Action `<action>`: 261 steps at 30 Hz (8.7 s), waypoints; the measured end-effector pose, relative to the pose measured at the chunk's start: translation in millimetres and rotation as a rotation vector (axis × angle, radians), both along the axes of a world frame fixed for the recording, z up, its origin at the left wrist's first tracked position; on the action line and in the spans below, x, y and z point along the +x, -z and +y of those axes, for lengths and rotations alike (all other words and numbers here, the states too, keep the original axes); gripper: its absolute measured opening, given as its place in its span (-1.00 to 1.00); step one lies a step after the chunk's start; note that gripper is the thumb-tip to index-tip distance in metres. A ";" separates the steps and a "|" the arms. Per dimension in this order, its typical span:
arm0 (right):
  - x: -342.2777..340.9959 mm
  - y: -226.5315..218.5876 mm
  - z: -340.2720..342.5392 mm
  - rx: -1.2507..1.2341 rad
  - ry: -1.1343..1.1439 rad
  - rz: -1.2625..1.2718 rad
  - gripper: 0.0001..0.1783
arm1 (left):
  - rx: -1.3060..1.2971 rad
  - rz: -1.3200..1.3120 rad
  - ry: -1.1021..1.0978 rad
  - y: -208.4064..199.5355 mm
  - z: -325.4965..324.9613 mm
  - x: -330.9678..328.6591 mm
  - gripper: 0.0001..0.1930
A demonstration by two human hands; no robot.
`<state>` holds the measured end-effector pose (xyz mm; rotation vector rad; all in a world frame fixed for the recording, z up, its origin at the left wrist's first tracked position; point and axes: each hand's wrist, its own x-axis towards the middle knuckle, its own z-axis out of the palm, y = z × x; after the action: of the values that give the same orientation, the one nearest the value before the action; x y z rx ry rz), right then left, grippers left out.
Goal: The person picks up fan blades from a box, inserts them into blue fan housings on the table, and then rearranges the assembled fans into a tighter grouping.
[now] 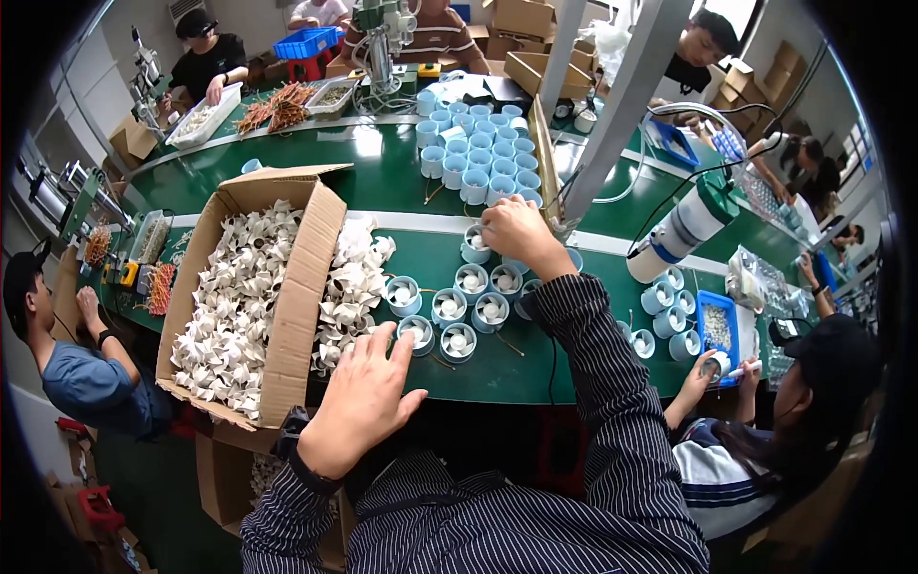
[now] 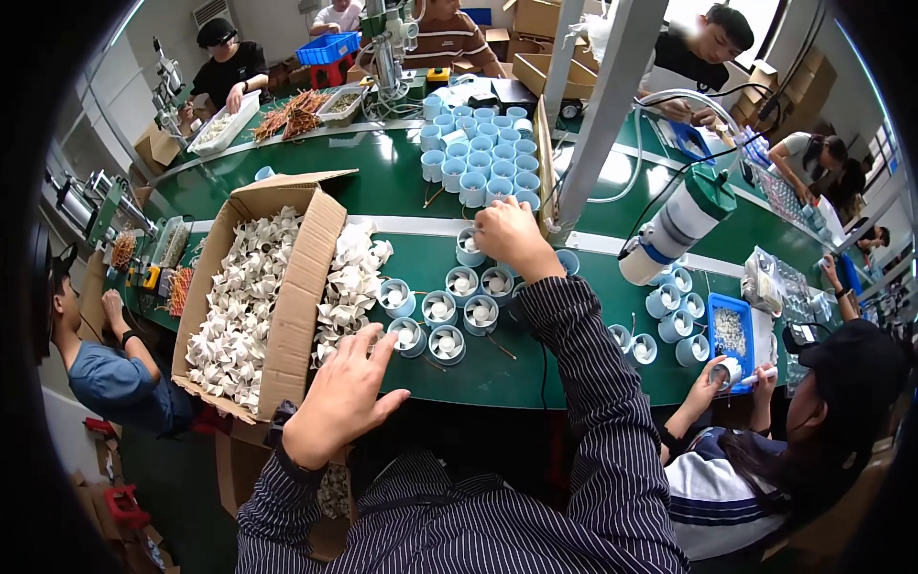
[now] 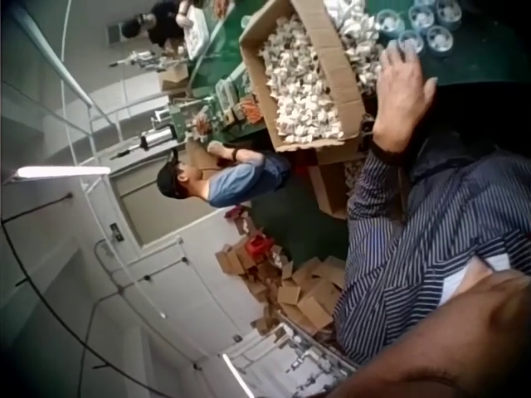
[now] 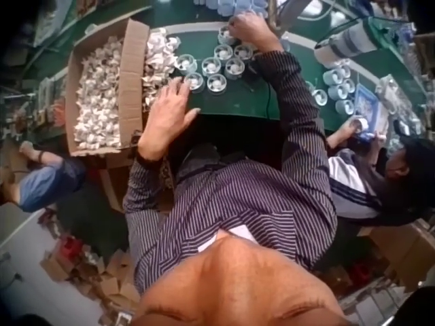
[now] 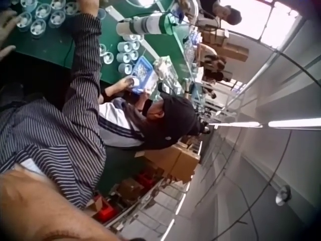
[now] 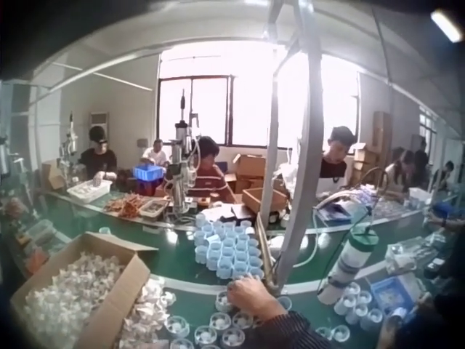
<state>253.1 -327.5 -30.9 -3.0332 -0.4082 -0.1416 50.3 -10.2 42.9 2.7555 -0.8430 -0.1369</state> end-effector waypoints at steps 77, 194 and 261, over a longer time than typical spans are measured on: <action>-300.6 55.6 7.5 0.723 0.673 -0.262 0.44 | -0.245 0.171 0.130 87.2 -134.9 127.0 0.37; -115.1 -6.9 -59.6 0.799 0.580 -0.216 -0.77 | -0.485 0.000 0.509 138.2 -111.7 10.0 -0.53; -323.1 19.0 -3.3 0.501 0.874 -0.384 0.11 | -0.072 0.115 0.401 70.1 -170.9 53.7 0.24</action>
<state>-70.1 -330.8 -49.8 -2.4449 0.8312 -0.7399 104.0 -181.1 -27.2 2.4523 -1.3272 -0.3283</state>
